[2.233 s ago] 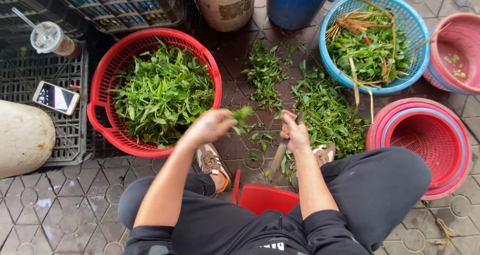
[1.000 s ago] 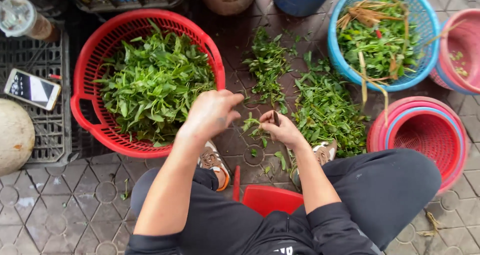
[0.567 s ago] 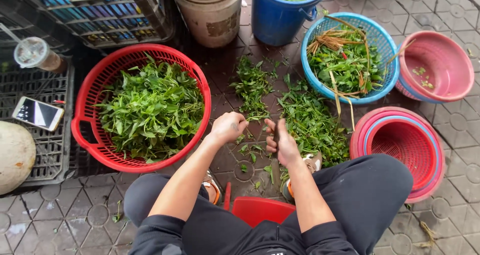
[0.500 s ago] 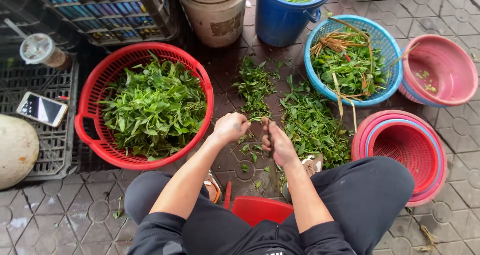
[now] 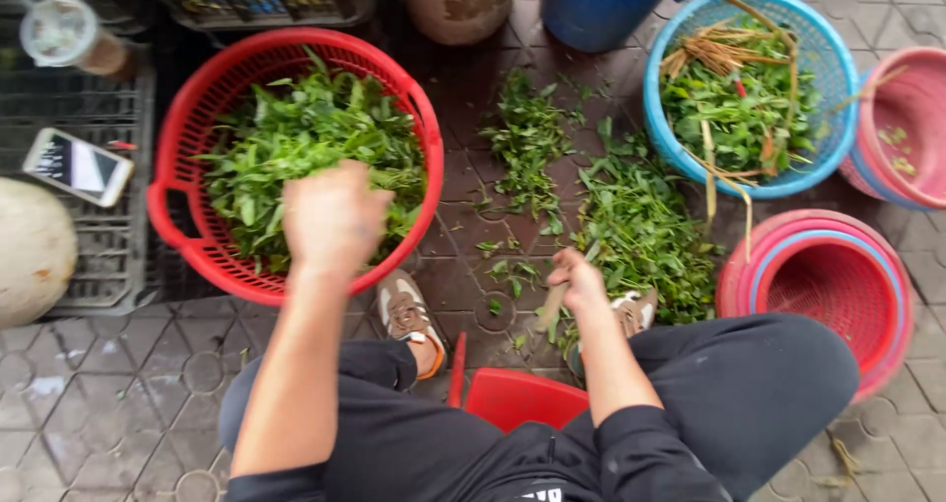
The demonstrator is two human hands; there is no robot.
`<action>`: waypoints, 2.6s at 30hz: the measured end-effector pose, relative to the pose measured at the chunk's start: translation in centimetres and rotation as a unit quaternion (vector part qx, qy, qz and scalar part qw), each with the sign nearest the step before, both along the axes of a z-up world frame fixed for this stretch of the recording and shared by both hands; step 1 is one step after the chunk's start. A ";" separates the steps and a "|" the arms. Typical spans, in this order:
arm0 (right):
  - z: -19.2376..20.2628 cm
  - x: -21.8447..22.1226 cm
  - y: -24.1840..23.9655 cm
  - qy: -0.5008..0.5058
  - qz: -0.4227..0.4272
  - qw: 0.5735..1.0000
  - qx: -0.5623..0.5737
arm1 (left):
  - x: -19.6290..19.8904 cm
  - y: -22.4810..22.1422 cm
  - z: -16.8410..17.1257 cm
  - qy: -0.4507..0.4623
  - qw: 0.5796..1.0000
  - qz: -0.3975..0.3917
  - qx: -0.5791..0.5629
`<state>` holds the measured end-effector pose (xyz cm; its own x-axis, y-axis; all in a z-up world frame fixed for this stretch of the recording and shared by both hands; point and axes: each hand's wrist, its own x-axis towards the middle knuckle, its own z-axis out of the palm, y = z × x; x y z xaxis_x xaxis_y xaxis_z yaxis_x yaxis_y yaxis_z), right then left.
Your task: Trimming the stems of leafy green vegetables with a knife and sorting them into baskets
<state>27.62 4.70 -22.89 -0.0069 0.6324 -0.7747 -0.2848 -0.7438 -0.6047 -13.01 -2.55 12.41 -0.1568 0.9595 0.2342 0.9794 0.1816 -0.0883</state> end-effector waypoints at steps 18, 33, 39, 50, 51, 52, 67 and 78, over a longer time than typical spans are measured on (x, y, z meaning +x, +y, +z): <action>10.1 -12.9 -3.4 -0.076 0.149 0.983 0.074 | -5.0 7.5 -16.2 -0.108 0.979 -0.149 -0.093; 10.7 -7.6 -2.0 -0.096 0.060 0.991 0.069 | -8.5 8.2 -16.8 -0.100 0.992 -0.068 -0.037; 6.1 -5.3 -2.2 -0.055 0.024 0.996 0.059 | -7.2 5.3 -8.5 -0.333 0.941 0.052 0.042; 5.5 0.0 3.2 -0.136 -0.109 0.980 0.093 | 13.2 -1.2 -1.2 -0.238 0.932 -0.174 -0.209; 5.8 -0.2 3.9 -0.147 -0.086 0.981 0.094 | 14.3 -1.4 -0.9 -0.247 0.903 -0.246 -0.253; 5.9 -0.4 4.5 -0.151 -0.084 0.980 0.094 | 14.9 -1.6 -1.5 -0.251 0.902 -0.246 -0.252; 3.5 -13.1 16.7 -0.446 0.307 0.839 0.050 | 16.4 0.2 -2.8 -0.159 0.895 -0.228 -0.350; 8.1 -15.7 15.8 -0.264 0.328 0.903 0.085 | 12.6 4.4 -4.1 -0.165 0.904 -0.159 -0.360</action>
<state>11.94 20.46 -14.82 -0.0813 0.7371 -0.6708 0.5457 -0.5303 -0.6488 -0.44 1.83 8.26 0.2065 0.8535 -0.4784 0.9666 -0.1021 0.2350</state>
